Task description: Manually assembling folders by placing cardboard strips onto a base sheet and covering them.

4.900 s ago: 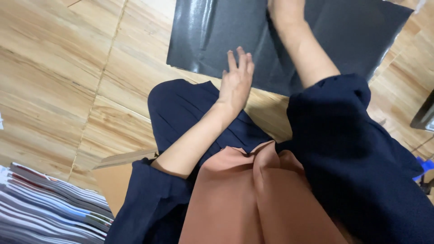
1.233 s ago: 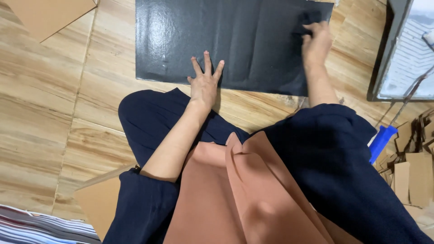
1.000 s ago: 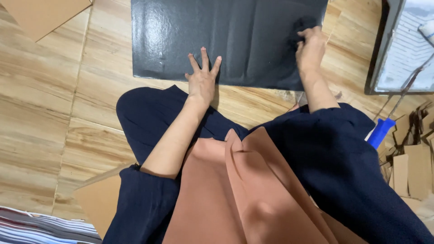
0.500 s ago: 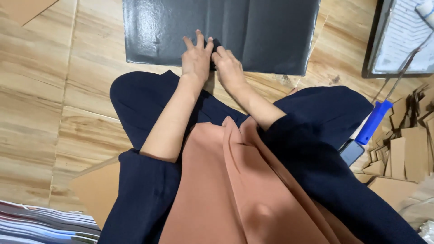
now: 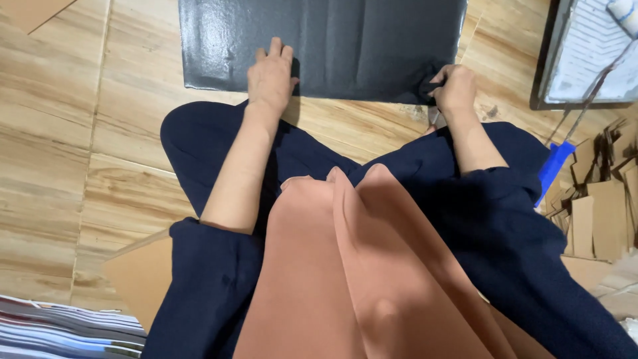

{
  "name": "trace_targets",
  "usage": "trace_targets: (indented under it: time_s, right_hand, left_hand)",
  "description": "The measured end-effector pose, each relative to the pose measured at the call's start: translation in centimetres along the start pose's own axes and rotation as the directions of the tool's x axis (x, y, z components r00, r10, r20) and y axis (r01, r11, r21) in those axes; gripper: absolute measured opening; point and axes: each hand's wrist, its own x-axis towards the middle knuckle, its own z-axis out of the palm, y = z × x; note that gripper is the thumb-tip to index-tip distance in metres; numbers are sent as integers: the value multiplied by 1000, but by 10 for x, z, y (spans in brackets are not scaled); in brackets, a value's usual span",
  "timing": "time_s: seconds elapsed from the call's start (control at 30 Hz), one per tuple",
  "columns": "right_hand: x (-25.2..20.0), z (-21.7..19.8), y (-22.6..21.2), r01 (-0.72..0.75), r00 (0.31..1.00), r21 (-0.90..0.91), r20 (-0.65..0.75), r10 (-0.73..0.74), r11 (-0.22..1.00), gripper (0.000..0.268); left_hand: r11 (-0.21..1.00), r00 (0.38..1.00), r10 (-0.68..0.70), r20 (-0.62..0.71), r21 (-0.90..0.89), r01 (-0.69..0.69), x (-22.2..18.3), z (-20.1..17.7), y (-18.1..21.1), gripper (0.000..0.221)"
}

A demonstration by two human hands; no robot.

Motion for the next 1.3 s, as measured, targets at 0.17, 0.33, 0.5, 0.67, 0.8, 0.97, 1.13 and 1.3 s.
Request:
trace_targets:
  time_s: [0.17, 0.33, 0.5, 0.67, 0.8, 0.97, 1.13, 1.3]
  right_hand:
    - [10, -5, -15, -155, 982, -17, -109, 152, 988, 26]
    - [37, -19, -28, -34, 986, -14, -164, 32, 999, 31]
    - [105, -3, 9, 32, 969, -113, -239, -59, 993, 31]
    - [171, 13, 43, 101, 949, -136, -285, -136, 986, 32]
    - [183, 16, 21, 169, 906, -83, -380, -187, 982, 23]
    - [170, 49, -93, 265, 912, -84, -301, -278, 960, 14]
    - [126, 76, -235, 389, 890, -65, -233, -393, 919, 9]
    - [126, 77, -247, 497, 852, -1, -193, -487, 868, 4]
  left_hand:
    - [981, 994, -6, -113, 190, 28, 21, 15, 9, 72]
    - [974, 986, -99, 134, 214, 69, 39, -4, 20, 113]
    - [966, 979, -102, 176, 253, 55, 39, -17, 25, 106]
    - [966, 981, -82, 175, 255, 36, 40, -24, 24, 113]
    - [962, 973, -81, 216, 272, 20, 44, -26, 26, 117]
    - [953, 976, -78, 205, 303, 13, 46, -23, 28, 119]
    - [976, 975, -78, 206, 217, 32, 44, -27, 27, 117]
    - [977, 977, -89, 195, 207, 47, 46, -19, 24, 118]
